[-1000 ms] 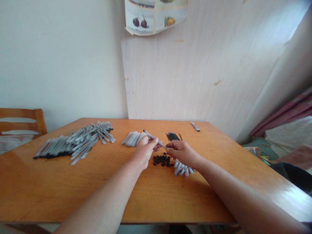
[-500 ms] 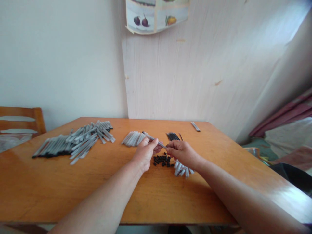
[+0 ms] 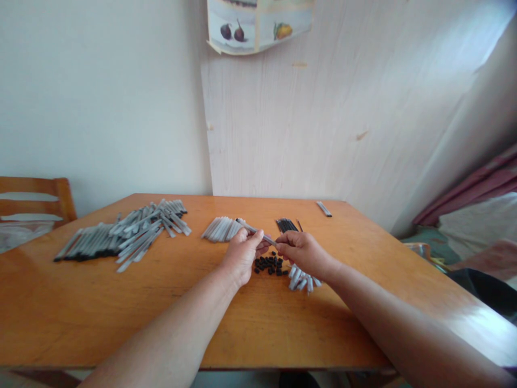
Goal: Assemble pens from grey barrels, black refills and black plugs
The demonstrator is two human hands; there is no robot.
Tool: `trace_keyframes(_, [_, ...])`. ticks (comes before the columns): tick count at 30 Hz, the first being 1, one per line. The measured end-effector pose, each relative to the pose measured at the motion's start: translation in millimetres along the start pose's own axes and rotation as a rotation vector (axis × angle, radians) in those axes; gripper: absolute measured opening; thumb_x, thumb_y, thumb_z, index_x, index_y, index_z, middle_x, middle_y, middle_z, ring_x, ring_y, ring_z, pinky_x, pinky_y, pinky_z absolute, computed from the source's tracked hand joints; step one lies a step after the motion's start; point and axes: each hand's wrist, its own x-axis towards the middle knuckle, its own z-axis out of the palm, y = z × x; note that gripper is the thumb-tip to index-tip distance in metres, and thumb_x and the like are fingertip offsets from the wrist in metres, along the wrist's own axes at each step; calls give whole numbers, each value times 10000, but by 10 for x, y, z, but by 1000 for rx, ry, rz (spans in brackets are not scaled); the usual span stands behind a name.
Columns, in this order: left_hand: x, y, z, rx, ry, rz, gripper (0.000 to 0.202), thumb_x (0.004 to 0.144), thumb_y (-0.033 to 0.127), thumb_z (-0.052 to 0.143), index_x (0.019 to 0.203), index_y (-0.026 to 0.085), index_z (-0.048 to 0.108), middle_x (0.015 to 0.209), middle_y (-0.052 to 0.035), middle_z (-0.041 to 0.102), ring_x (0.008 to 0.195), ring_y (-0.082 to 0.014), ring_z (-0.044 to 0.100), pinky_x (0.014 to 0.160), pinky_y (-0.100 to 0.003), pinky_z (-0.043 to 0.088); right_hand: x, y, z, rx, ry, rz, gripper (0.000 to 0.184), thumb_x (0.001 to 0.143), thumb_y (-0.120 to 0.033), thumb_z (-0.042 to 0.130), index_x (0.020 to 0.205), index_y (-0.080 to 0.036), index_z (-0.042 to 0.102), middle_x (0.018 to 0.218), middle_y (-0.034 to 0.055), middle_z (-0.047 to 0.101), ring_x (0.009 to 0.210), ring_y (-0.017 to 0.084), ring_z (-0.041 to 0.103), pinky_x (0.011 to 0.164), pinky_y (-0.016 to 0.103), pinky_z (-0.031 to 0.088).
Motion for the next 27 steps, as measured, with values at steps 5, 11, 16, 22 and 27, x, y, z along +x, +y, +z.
trace_keyframes(5, [14, -12, -11, 7, -18, -6, 219, 787, 304, 667, 865, 180, 503, 867, -57, 693, 774, -152, 673, 737, -295, 517, 4, 16, -8, -3, -14, -10, 205, 834, -346, 538, 821, -158, 618, 649, -2, 591, 548, 95, 506, 495, 209, 380])
trace_keyframes(11, [54, -42, -22, 65, -20, 78, 264, 777, 361, 679, 879, 177, 520, 915, -68, 690, 831, -164, 667, 781, -328, 517, 45, 95, 6, -22, -8, -14, 189, 837, -337, 534, 838, -168, 619, 657, 1, 610, 560, 99, 529, 497, 205, 392])
trace_keyframes(16, [36, -18, 3, 109, -74, 126, 301, 768, 392, 682, 935, 179, 550, 946, -70, 686, 905, -179, 652, 832, -353, 498, 69, 139, 20, -8, -7, -30, 223, 862, -363, 514, 915, -175, 623, 701, 8, 635, 563, 98, 544, 485, 200, 397])
trace_keyframes(22, [14, 15, 24, 126, -89, 175, 315, 746, 377, 695, 955, 186, 557, 918, -59, 688, 906, -184, 644, 843, -356, 484, 57, 143, 13, 9, -43, -36, 238, 867, -374, 515, 928, -174, 629, 745, 19, 660, 577, 96, 569, 496, 197, 417])
trace_keyframes(27, [48, -9, -9, 213, -85, 240, 315, 781, 391, 654, 1003, 184, 570, 888, -48, 670, 861, -164, 625, 805, -316, 481, 55, 83, -37, 16, -18, -13, 233, 858, -366, 517, 933, -178, 634, 757, 22, 657, 626, 112, 600, 502, 197, 430])
